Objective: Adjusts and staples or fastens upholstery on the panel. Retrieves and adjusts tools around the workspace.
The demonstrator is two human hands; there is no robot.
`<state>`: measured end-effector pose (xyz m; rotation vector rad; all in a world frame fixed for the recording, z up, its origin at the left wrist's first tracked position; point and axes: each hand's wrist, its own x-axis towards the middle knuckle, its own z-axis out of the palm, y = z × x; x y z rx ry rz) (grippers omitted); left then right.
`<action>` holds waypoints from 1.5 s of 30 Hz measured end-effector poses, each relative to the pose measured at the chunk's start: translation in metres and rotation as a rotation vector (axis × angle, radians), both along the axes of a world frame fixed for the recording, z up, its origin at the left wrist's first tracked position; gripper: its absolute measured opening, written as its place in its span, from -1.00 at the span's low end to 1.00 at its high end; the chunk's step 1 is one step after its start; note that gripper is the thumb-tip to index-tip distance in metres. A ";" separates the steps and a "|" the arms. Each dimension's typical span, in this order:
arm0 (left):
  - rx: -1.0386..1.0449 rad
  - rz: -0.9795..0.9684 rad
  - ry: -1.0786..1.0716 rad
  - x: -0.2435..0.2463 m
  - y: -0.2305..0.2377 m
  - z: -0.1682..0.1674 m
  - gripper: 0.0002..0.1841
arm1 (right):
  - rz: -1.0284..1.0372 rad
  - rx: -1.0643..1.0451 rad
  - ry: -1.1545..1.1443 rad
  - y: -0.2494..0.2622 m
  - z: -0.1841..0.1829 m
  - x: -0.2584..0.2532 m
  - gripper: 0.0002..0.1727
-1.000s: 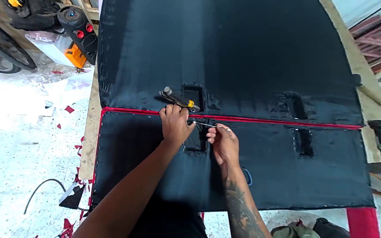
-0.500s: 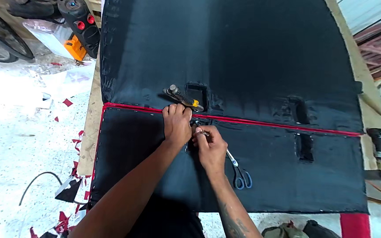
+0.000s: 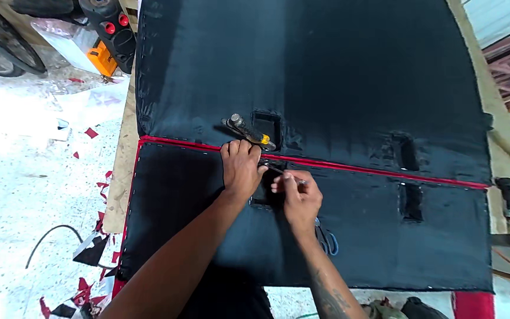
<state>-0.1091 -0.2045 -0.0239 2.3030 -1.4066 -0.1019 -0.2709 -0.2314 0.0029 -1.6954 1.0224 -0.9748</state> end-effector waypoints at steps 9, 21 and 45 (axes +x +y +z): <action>-0.158 -0.116 0.152 0.012 0.015 0.002 -0.57 | -0.301 0.503 -0.268 -0.004 0.001 -0.003 -0.76; -0.399 0.228 0.181 0.253 0.133 0.019 -0.65 | -0.025 -0.126 0.278 0.023 0.021 0.032 -0.86; 0.417 0.783 0.405 0.294 0.143 -0.068 -0.04 | -0.069 0.129 -0.074 0.013 0.006 0.009 -0.81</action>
